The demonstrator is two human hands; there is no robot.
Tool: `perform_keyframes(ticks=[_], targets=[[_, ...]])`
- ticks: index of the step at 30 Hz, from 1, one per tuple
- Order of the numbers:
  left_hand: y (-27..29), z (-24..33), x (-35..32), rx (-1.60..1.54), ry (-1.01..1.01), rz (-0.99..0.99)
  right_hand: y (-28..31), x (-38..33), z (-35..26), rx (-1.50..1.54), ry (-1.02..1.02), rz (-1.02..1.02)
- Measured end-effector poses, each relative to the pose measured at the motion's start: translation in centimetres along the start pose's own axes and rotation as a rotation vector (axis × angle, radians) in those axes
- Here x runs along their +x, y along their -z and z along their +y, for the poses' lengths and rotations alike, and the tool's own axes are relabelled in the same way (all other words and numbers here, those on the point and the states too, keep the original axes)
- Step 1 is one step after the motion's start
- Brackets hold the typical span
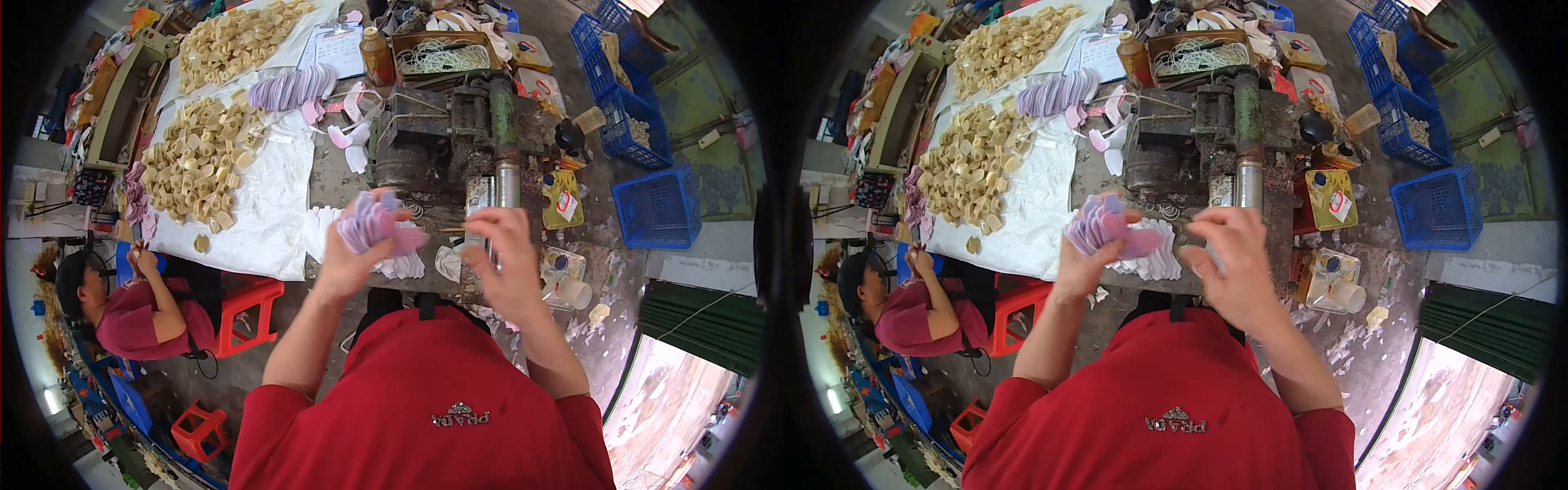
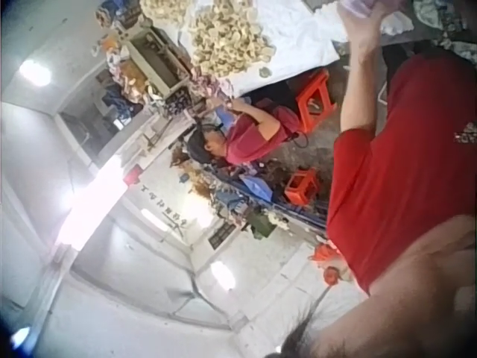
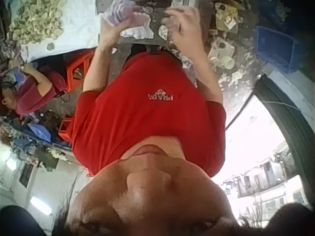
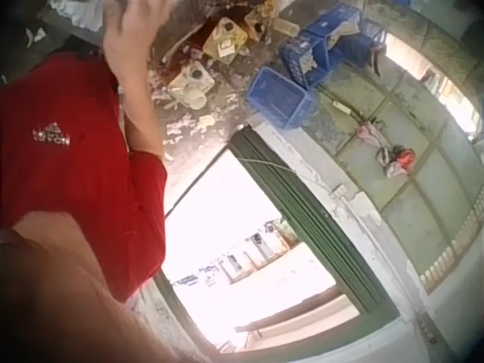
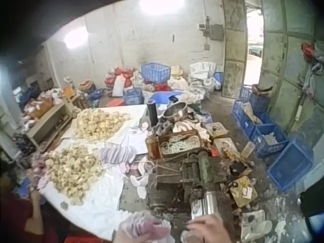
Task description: Counting and stacking pink shoe upper components on a workbench in a factory environment.
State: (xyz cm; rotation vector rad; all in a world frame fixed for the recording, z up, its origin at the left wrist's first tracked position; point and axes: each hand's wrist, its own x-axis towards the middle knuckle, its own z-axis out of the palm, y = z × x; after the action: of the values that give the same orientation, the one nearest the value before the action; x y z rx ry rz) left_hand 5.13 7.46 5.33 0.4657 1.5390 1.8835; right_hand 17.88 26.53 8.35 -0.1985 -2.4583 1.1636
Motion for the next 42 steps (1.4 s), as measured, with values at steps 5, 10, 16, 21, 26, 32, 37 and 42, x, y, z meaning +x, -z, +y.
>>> perform_keyframes(ticks=[5,10,16,21,26,32,37,42], targets=[[-6.3,-0.5,0.0,-0.306,-0.064,-0.052,-2.9,-0.2,-0.2,-0.016,0.087,0.133],[-7.9,-0.4,0.2,-0.234,-0.012,-0.011,-2.1,-0.2,0.0,-0.112,0.125,0.246],[-5.2,-2.0,1.7,0.300,-0.030,0.116,4.8,-0.2,2.6,-0.051,-0.135,0.175],[-5.5,-2.0,1.3,0.831,-0.161,-0.247,9.2,-1.4,7.1,-0.223,-0.474,-0.152],[-8.1,-2.1,1.1,0.711,-0.071,-0.404,6.1,-2.1,6.6,-0.311,-0.313,-0.199],[-6.0,-2.2,0.9,0.714,-0.064,-0.265,5.5,-1.9,7.9,-0.242,-0.192,0.106],[2.7,-3.5,0.9,0.841,-0.155,-0.018,5.4,-2.8,7.8,-0.151,-0.287,0.123],[13.3,-6.0,-1.6,1.337,-0.044,0.059,5.0,-2.2,7.4,-0.136,-0.274,0.164]])
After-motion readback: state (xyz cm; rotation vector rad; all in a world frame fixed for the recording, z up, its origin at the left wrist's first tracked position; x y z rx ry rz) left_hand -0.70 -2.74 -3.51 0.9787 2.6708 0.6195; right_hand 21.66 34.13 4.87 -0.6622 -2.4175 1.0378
